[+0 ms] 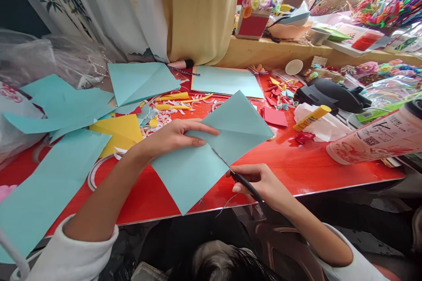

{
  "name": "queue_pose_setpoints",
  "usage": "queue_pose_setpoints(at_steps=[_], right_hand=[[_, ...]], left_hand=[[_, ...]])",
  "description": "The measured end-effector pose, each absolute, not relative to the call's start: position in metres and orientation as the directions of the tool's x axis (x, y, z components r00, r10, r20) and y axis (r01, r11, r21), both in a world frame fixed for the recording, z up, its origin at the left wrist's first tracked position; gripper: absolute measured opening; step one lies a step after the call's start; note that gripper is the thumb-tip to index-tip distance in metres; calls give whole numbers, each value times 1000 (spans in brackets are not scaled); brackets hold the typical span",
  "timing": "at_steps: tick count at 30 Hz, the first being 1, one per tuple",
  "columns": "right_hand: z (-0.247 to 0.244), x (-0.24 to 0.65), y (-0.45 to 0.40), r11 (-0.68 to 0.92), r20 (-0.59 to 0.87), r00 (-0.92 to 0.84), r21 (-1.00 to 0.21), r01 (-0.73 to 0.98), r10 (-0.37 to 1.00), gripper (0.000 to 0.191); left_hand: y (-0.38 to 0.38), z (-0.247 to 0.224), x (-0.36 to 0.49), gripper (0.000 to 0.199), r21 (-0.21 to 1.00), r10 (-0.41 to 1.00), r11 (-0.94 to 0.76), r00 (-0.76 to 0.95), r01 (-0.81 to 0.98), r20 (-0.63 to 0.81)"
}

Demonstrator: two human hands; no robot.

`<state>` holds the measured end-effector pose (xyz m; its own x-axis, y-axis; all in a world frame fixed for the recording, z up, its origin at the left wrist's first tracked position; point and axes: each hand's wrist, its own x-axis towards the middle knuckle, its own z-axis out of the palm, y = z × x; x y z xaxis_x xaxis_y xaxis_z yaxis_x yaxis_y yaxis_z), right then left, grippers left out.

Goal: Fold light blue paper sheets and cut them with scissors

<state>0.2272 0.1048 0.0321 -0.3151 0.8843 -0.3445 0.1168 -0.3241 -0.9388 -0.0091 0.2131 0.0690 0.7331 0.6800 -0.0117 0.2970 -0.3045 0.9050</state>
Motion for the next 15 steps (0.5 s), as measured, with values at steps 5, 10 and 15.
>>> queue_pose_setpoints(at_steps=[5,10,15], right_hand=[[33,227,105,-344,-370,-305,-929,135,878,27],[35,224,107,-347,-372,-329,-928,135,868,31],[37,220,107,-332,-360,-315,-933,140,878,36]], left_hand=[[214,69,-9,29,903,685,-298,728,309,-23],[213,67,-6,30,900,649,-332,761,282,1],[212,67,-5,32,908,648,-312,762,280,-12]])
